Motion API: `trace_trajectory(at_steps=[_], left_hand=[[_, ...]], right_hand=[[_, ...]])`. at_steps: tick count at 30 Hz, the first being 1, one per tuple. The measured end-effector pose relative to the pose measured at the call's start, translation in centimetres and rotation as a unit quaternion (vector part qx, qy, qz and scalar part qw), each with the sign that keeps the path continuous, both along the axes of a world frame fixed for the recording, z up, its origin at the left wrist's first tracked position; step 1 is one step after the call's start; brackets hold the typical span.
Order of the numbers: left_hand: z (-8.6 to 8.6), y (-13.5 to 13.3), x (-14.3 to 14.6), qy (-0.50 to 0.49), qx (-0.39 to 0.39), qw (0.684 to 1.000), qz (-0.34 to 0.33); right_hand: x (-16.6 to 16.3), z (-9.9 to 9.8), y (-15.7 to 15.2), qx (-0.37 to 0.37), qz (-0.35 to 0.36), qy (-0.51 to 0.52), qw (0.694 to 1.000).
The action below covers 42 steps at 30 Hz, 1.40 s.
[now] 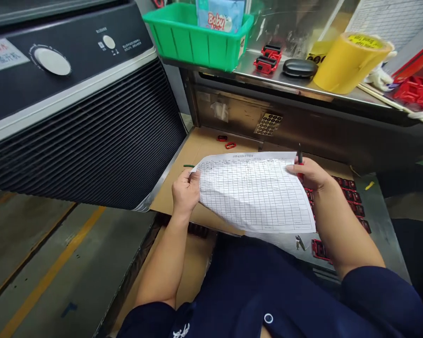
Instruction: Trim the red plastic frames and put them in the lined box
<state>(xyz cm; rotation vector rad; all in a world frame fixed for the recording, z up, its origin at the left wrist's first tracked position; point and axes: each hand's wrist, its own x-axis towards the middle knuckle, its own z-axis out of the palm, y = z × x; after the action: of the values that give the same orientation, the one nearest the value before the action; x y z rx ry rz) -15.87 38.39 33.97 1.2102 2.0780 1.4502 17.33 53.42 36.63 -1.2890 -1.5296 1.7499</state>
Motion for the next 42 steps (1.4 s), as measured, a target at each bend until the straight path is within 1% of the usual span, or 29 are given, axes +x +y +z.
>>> trace_trajectory(at_steps=[3, 6, 9, 13, 16, 21, 23, 26, 32, 37, 39, 42], left_hand=[[0.5, 1.1, 0.9, 0.022, 0.018, 1.000, -0.002], [1.0, 2.3, 1.9, 0.035, 0.041, 0.998, -0.019], [1.6, 3.4, 3.3, 0.028, 0.064, 0.997, -0.029], [2.4, 4.4, 5.1, 0.060, 0.064, 0.996, -0.032], [2.9, 4.8, 5.9, 0.076, 0.057, 0.995, -0.044], [2.7, 5.2, 6.8, -0.025, 0.034, 0.994, -0.105], [2.6, 5.3, 7.1, -0.044, 0.032, 0.991, -0.118], [2.5, 5.3, 7.3, -0.042, 0.038, 0.991, -0.119], [2.2, 5.2, 7.2, 0.004, 0.020, 0.993, -0.114], [1.8, 5.0, 7.8, -0.046, 0.029, 0.988, -0.143], [1.6, 4.9, 8.1, -0.056, 0.024, 0.985, -0.159], [1.5, 4.7, 8.4, -0.056, 0.009, 0.982, -0.180]], right_hand=[[0.9, 0.3, -2.7, 0.004, -0.051, 0.042, 0.998], [1.4, 1.3, -5.0, 0.034, -0.116, 0.058, 0.991], [2.4, 2.3, -6.6, 0.097, -0.174, 0.023, 0.980], [4.3, 3.1, -8.3, 0.194, -0.251, -0.034, 0.948], [5.4, 3.4, -9.5, 0.226, -0.282, -0.047, 0.931], [6.3, 3.7, -11.0, 0.205, -0.308, -0.037, 0.928], [6.5, 3.6, -11.4, 0.194, -0.318, -0.034, 0.927], [6.7, 3.3, -12.0, 0.179, -0.337, -0.048, 0.923], [6.7, 2.7, -12.6, 0.165, -0.361, -0.077, 0.914], [6.8, 1.7, -13.0, 0.163, -0.391, -0.053, 0.904], [7.0, 1.2, -13.2, 0.137, -0.408, -0.035, 0.902], [7.4, 0.7, -13.6, 0.056, -0.413, -0.010, 0.909]])
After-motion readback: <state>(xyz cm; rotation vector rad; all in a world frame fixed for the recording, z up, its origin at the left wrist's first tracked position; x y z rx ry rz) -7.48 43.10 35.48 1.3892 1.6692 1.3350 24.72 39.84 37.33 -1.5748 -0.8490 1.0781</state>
